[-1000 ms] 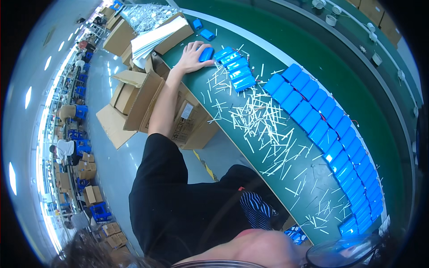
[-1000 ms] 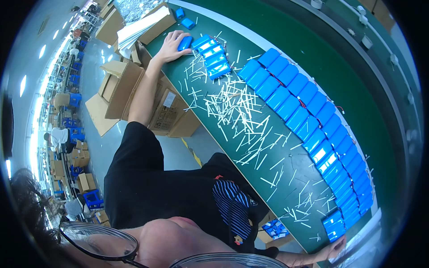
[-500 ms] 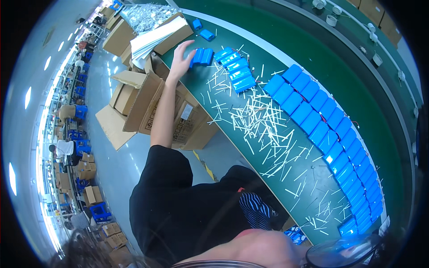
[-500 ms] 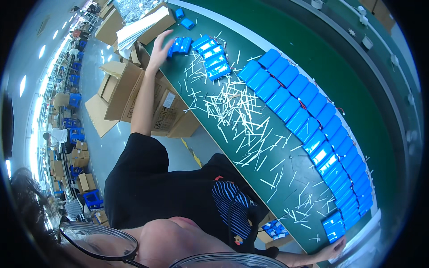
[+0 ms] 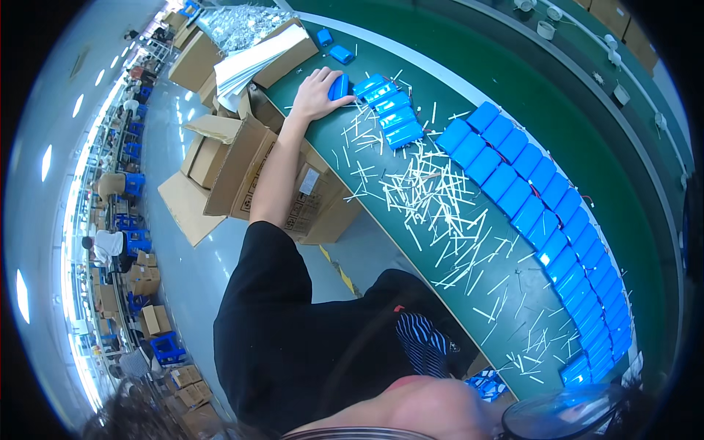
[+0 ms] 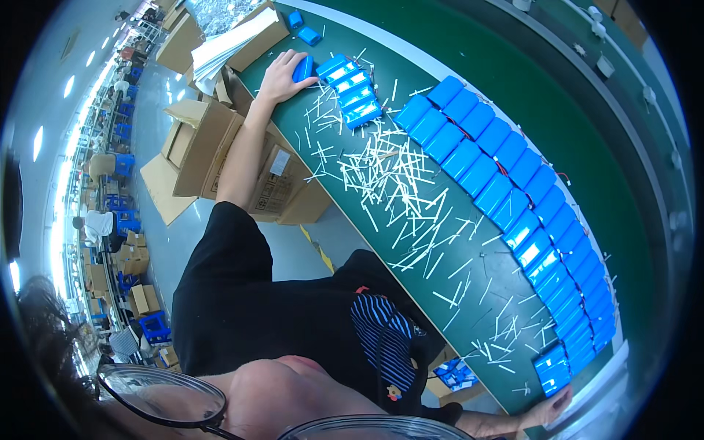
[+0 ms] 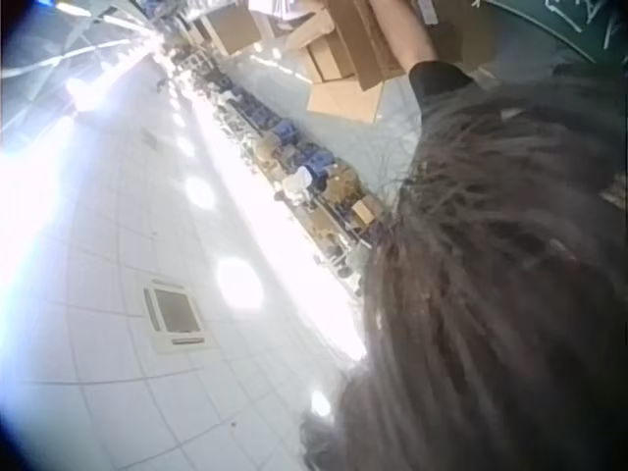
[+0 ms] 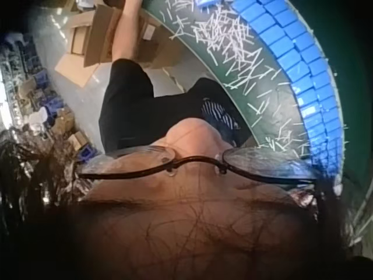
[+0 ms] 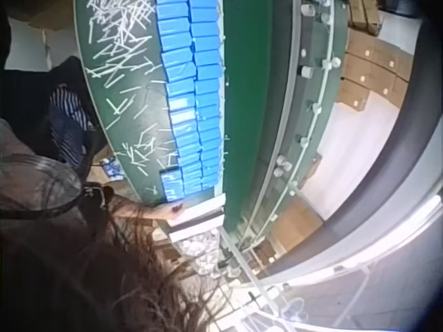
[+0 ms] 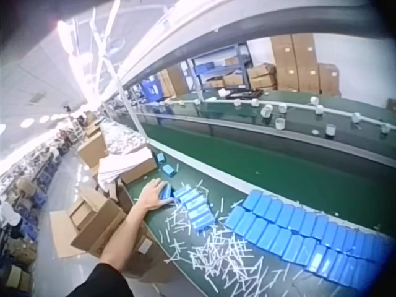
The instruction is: Organizing and aligning blue rectangular battery cells on an assembly line workbench.
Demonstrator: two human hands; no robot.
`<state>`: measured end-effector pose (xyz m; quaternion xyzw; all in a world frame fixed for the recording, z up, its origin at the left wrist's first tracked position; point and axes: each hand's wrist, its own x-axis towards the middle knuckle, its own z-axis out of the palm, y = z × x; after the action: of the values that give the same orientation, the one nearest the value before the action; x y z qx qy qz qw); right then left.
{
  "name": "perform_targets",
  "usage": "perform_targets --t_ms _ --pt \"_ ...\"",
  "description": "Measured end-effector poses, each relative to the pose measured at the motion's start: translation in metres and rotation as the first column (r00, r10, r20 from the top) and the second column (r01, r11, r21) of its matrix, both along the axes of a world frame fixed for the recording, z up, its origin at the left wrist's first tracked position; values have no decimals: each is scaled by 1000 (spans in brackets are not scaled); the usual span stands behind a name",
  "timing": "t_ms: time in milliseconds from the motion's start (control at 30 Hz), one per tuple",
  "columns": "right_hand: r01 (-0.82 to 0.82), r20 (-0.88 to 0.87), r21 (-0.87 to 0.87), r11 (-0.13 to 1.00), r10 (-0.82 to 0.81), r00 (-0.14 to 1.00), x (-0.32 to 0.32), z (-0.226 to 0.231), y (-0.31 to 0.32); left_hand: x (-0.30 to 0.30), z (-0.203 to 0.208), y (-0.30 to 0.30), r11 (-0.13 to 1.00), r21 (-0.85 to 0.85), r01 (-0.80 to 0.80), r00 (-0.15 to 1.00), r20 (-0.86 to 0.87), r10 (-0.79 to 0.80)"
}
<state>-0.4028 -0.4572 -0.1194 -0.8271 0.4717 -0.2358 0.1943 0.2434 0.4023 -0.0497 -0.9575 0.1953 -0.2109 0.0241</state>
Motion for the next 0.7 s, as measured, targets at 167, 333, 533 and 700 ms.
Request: perform_targets --t_ms 167,333,533,700 --pt "-41 25 23 999 40 999 -5 0 -1 -14 -2 -2 997 -76 34 980 198 -18" --pt "-144 109 54 988 138 984 3 16 20 -55 27 -40 963 -227 144 965 246 -87" --pt "-34 90 82 996 27 996 29 37 40 -140 48 -159 769 -104 630 763 263 -590" --pt "-45 61 40 998 42 997 31 45 47 -151 24 -224 685 48 727 674 143 -725"
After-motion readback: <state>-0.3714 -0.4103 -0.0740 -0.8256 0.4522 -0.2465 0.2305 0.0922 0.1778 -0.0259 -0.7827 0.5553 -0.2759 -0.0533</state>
